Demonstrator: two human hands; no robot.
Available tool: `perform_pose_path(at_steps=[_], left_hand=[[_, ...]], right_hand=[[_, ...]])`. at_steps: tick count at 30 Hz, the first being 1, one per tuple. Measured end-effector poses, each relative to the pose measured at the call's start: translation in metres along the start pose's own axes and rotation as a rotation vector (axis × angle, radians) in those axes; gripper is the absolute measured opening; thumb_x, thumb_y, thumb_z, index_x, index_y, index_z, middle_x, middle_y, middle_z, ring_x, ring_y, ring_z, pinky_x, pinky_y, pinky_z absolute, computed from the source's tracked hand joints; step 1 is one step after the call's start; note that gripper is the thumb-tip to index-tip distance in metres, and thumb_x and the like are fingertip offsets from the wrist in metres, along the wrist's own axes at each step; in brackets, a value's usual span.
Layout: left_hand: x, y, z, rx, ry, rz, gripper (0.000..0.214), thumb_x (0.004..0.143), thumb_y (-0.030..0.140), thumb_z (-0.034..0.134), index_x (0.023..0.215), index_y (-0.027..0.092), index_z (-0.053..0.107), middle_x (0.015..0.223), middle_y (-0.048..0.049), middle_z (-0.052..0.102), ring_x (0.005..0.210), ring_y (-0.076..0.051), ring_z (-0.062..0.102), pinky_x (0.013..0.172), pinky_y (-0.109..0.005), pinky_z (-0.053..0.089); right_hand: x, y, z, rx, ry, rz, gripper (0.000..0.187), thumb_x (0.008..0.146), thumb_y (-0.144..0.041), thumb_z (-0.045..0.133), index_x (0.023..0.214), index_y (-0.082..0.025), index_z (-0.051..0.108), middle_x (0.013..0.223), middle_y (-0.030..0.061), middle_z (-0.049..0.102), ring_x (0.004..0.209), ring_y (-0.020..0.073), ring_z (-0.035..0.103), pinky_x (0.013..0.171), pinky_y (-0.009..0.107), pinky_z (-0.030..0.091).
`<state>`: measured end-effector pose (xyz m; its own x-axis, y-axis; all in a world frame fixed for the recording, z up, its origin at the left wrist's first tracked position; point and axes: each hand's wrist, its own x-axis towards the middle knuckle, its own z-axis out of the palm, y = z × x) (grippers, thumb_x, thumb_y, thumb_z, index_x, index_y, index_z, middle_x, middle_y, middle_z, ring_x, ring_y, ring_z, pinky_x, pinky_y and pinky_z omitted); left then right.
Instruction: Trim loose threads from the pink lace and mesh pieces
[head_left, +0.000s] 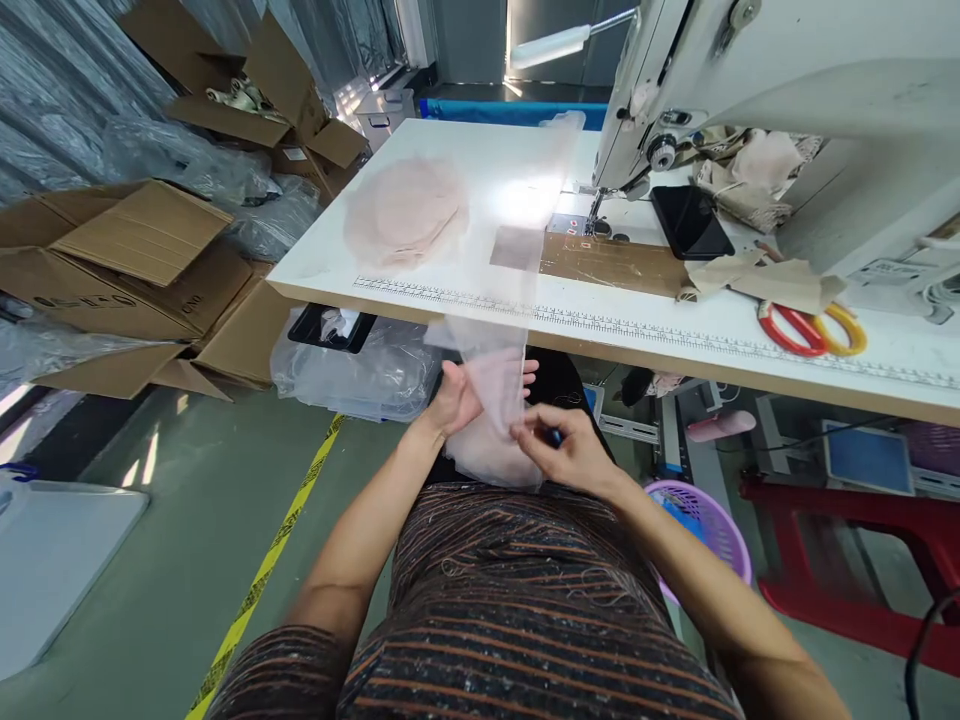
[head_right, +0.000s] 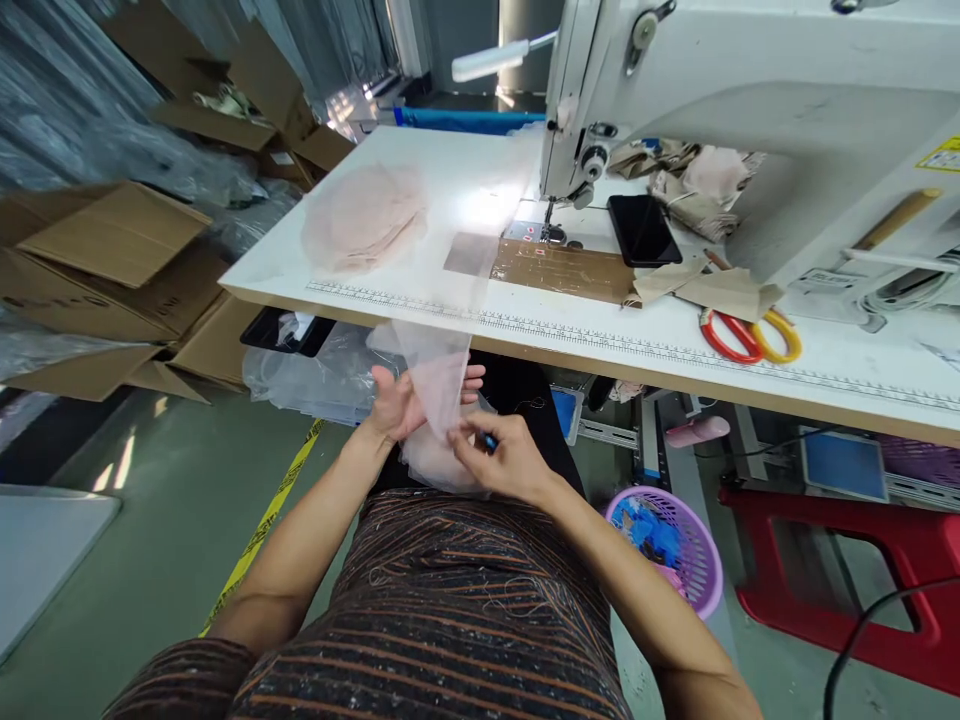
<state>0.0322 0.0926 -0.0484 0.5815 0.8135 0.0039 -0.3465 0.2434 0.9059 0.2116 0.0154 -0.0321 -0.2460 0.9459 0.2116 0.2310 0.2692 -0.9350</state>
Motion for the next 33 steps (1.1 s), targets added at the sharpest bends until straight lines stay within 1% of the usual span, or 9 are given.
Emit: perform_pose_path(at_steps=[2, 4, 7, 10, 12, 16, 19, 24, 33], left_hand=[[0.004, 0.008, -0.001, -0.064, 0.002, -0.026, 0.116, 0.054, 0.102, 0.048, 0.123, 0.011, 0.067, 0.120, -0.0250, 0.071, 0.108, -0.036, 0.070, 0.087, -0.044, 0.058], [0.006, 0.014, -0.003, -0.066, -0.011, -0.047, 0.110, 0.052, 0.098, 0.059, 0.122, 0.013, 0.068, 0.117, -0.0230, 0.073, 0.097, -0.032, 0.073, 0.080, -0.041, 0.059], [0.004, 0.019, -0.004, 0.070, 0.027, -0.084, 0.087, 0.056, 0.068, 0.087, 0.123, 0.015, 0.069, 0.101, -0.0154, 0.078, 0.084, -0.026, 0.074, 0.074, -0.033, 0.058], [-0.003, 0.022, -0.002, 0.261, 0.120, -0.108, 0.068, 0.059, 0.038, 0.095, 0.118, 0.013, 0.072, 0.085, -0.0079, 0.077, 0.077, -0.019, 0.071, 0.071, -0.027, 0.055], [-0.008, 0.023, 0.000, 0.328, 0.154, -0.116, 0.057, 0.060, 0.034, 0.094, 0.109, 0.012, 0.076, 0.082, -0.0060, 0.076, 0.073, -0.017, 0.068, 0.068, -0.025, 0.053], [-0.016, 0.020, 0.000, 0.355, 0.200, -0.106, 0.038, 0.064, 0.036, 0.091, 0.090, 0.012, 0.079, 0.083, -0.0063, 0.076, 0.074, -0.016, 0.066, 0.068, -0.025, 0.052], [-0.019, 0.016, 0.000, 0.366, 0.213, -0.071, 0.032, 0.068, 0.040, 0.088, 0.083, 0.013, 0.078, 0.085, -0.0079, 0.076, 0.076, -0.017, 0.066, 0.071, -0.027, 0.053], [-0.022, 0.016, 0.002, 0.362, 0.232, -0.064, 0.031, 0.075, 0.042, 0.082, 0.082, 0.013, 0.076, 0.082, -0.0073, 0.073, 0.075, -0.017, 0.064, 0.067, -0.026, 0.052], [-0.021, 0.016, 0.002, 0.285, 0.229, -0.024, 0.024, 0.074, 0.035, 0.082, 0.074, 0.014, 0.072, 0.072, -0.0016, 0.067, 0.068, -0.012, 0.058, 0.062, -0.022, 0.045]], right_hand=[[-0.014, -0.001, 0.000, -0.042, -0.160, -0.071, 0.018, 0.089, -0.028, 0.060, 0.080, -0.017, 0.072, 0.064, 0.0010, 0.066, 0.053, 0.0104, 0.051, 0.054, 0.023, 0.041], [-0.025, -0.001, 0.000, -0.081, -0.295, -0.125, 0.014, 0.085, -0.020, 0.059, 0.083, -0.018, 0.072, 0.065, 0.0006, 0.067, 0.053, 0.0106, 0.052, 0.056, 0.023, 0.040], [-0.035, 0.000, -0.002, -0.157, -0.452, -0.156, 0.018, 0.080, -0.014, 0.056, 0.086, -0.019, 0.072, 0.069, 0.0011, 0.070, 0.056, 0.0116, 0.055, 0.058, 0.024, 0.039], [-0.037, 0.000, -0.006, -0.180, -0.536, -0.135, 0.023, 0.076, -0.014, 0.057, 0.092, -0.020, 0.073, 0.074, 0.0012, 0.072, 0.059, 0.0126, 0.058, 0.060, 0.024, 0.041], [-0.033, -0.001, -0.009, -0.138, -0.490, -0.076, 0.023, 0.075, -0.016, 0.060, 0.093, -0.020, 0.072, 0.076, 0.0011, 0.072, 0.062, 0.0135, 0.060, 0.063, 0.024, 0.044], [-0.014, 0.004, -0.016, -0.018, -0.197, 0.085, 0.016, 0.084, -0.031, 0.065, 0.093, -0.019, 0.069, 0.084, 0.0027, 0.071, 0.074, 0.0158, 0.062, 0.071, 0.027, 0.049], [0.003, 0.014, -0.018, -0.006, -0.080, 0.156, 0.034, 0.097, -0.048, 0.052, 0.091, -0.018, 0.068, 0.079, 0.0021, 0.066, 0.068, 0.0142, 0.056, 0.064, 0.026, 0.045], [0.021, 0.020, -0.014, -0.081, -0.076, 0.170, 0.059, 0.100, -0.064, 0.034, 0.079, -0.018, 0.064, 0.067, 0.0012, 0.060, 0.060, 0.0137, 0.050, 0.059, 0.027, 0.039], [0.036, 0.011, -0.009, -0.121, -0.124, 0.077, 0.061, 0.098, -0.070, 0.033, 0.068, -0.021, 0.052, 0.062, -0.0006, 0.055, 0.058, 0.0127, 0.046, 0.059, 0.027, 0.035]])
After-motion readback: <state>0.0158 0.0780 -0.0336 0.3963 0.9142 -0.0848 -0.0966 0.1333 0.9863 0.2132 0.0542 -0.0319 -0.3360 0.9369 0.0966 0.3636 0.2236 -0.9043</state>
